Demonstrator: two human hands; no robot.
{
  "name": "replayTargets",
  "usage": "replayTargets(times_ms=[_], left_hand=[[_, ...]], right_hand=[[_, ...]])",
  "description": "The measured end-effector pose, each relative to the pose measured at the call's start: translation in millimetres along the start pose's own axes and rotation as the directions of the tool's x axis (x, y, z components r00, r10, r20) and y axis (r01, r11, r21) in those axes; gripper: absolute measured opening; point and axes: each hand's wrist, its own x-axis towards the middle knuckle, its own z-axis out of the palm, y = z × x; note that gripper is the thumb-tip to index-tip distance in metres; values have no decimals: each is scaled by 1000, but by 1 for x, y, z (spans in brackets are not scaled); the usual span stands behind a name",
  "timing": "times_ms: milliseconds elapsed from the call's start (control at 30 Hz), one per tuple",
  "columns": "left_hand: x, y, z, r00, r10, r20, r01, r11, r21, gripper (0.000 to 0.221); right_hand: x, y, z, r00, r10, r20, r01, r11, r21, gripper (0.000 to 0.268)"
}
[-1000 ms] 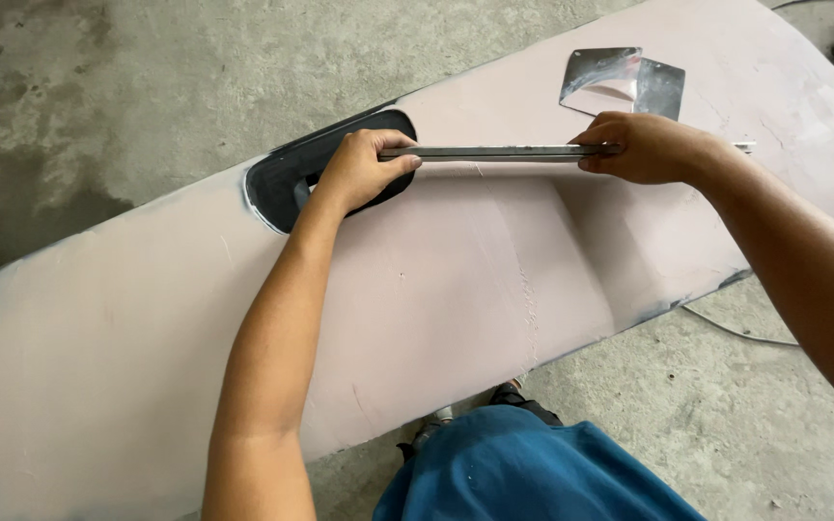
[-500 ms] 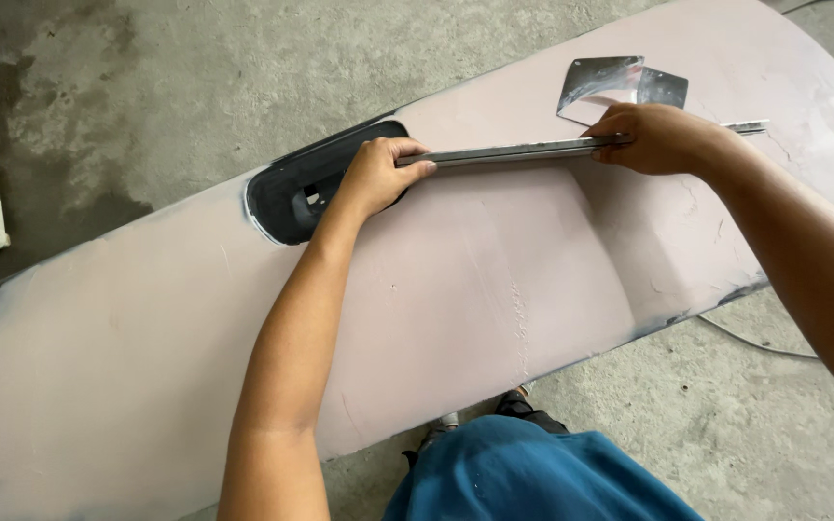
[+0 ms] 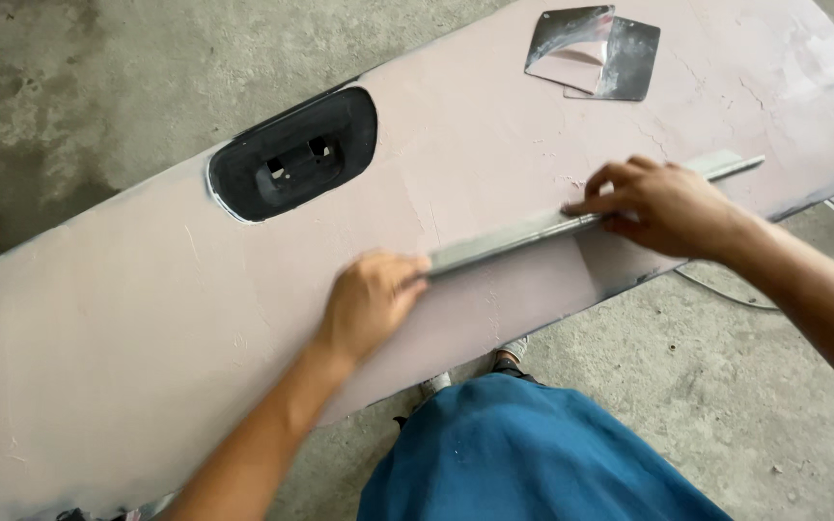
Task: The person mixes body filler on a metal mixing board and applies it to a car door panel using a spreader. They then use a straight metal bar to level the filler across the surface.
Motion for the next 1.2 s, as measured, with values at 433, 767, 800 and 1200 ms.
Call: replayTargets(times_ms=[433,767,800,1200], left_hand=[[-118,97,32,995,96,-36,-98,994,-47,31],[-2,3,-50,986,-30,-161,-11,970,-244,21],[25,-15,-59,970,92,-225,-132,977,-167,23],[128,-99,-65,964,-261,-60,232,927,-294,19]], right_hand=[[-97,-63,35,996,-12,91,18,998,-61,62],[-42,-25,-18,1000,-23,-21,27,977,212,39],[-17,-16,-22,992,-73,-105,95,972,217,34],[146,41,-39,995,-7,-99,20,991,131,33]])
